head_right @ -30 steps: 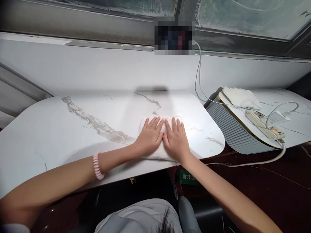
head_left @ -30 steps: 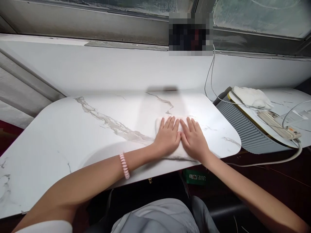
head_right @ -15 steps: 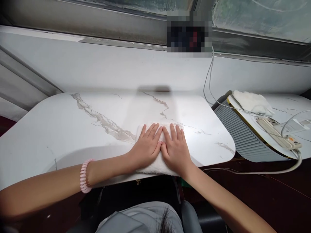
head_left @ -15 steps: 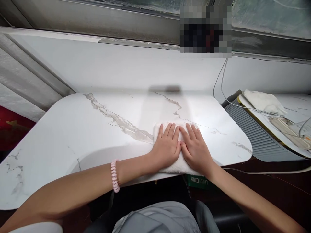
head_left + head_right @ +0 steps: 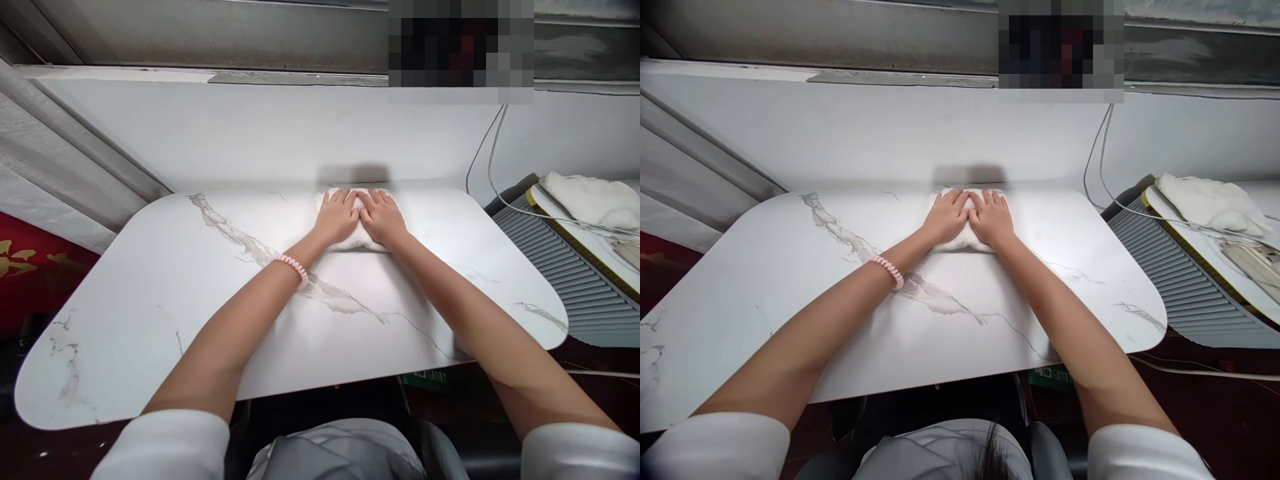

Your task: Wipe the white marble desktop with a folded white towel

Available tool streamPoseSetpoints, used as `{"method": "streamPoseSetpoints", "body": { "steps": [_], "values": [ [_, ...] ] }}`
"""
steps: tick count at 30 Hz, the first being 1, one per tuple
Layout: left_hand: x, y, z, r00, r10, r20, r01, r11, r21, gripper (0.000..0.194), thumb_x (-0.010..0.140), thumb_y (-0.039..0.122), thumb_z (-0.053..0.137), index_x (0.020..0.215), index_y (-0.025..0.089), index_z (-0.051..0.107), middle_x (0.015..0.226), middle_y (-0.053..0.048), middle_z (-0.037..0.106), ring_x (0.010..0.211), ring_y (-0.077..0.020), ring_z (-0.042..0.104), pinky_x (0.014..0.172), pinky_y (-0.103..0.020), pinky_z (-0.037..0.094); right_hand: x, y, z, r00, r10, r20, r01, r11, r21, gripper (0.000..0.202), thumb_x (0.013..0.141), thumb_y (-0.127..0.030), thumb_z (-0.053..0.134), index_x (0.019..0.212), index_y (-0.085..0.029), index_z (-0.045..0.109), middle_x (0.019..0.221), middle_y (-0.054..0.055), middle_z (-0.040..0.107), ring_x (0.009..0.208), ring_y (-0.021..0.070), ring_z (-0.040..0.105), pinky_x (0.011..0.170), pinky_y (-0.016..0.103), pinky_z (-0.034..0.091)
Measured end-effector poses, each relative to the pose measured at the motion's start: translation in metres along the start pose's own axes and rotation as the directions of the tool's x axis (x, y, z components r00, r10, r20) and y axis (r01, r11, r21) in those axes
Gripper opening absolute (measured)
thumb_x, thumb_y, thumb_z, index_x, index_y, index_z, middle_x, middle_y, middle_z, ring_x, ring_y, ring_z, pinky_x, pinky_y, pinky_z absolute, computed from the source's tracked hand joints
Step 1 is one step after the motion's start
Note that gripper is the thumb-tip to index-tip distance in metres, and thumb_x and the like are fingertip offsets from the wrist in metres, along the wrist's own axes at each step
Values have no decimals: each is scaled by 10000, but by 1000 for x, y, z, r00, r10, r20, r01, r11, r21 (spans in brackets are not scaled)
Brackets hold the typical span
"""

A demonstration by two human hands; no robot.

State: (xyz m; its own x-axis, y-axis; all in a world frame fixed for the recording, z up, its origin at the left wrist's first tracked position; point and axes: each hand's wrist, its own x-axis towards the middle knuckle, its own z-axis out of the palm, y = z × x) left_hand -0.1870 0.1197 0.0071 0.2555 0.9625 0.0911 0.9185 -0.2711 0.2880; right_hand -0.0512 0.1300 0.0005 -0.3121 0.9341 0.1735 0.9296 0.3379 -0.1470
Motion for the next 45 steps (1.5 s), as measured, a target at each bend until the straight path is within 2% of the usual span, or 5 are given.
{"method": "streamPoseSetpoints", "body": {
  "steps": [6, 13, 33, 39, 45],
  "values": [
    [24, -15, -1, 997, -39, -62, 40, 999, 12, 543, 1002, 237, 280, 1519, 94, 363, 1597, -125, 364, 1483, -242, 293, 1239, -470, 165, 32, 0, 8, 998, -45, -44, 44, 999, -28, 558, 966, -248, 270, 1487, -165, 448, 1519, 139, 471, 1390, 331, 393, 1127, 537, 319],
    [7, -13, -4, 997, -55, -59, 56, 998, 14, 544, 1000, 253, 284, 1519, 113, 361, 1609, -115, 348, 1492, -234, 280, 1236, -485, 158, 14, -9, 10, 999, -22, -38, 21, 999, -37, 571, 985, -298, 269, 1524, -169, 407, 1570, 143, 409, 1439, 348, 356, 1139, 556, 300],
    [-229, 17, -22, 999, -21, 35, 20, 999, 26, 552, 1022, 258, 243, 1528, 61, 343, 1623, -144, 295, 1525, -266, 196, 1253, -524, 156, -196, -114, -13, 986, -161, -40, 159, 986, -48, 583, 977, -300, 340, 1516, -96, 430, 1560, 233, 390, 1446, 442, 333, 1148, 627, 307],
    [-241, 6, -22, 999, -35, -1, 35, 999, 40, 547, 1024, 260, 236, 1530, 82, 344, 1617, -120, 318, 1520, -250, 217, 1253, -509, 179, -196, -126, -8, 979, -195, -55, 194, 981, -18, 583, 957, -296, 353, 1493, -98, 465, 1542, 227, 421, 1427, 453, 358, 1129, 645, 321],
    [-214, -32, -31, 996, -94, -2, 94, 994, 64, 544, 1014, 261, 270, 1522, 89, 358, 1604, -128, 349, 1510, -242, 253, 1251, -487, 169, -147, -143, 0, 976, -218, -26, 218, 976, -14, 583, 970, -306, 319, 1502, -103, 442, 1534, 221, 437, 1412, 447, 376, 1120, 642, 308]
  ]
}}
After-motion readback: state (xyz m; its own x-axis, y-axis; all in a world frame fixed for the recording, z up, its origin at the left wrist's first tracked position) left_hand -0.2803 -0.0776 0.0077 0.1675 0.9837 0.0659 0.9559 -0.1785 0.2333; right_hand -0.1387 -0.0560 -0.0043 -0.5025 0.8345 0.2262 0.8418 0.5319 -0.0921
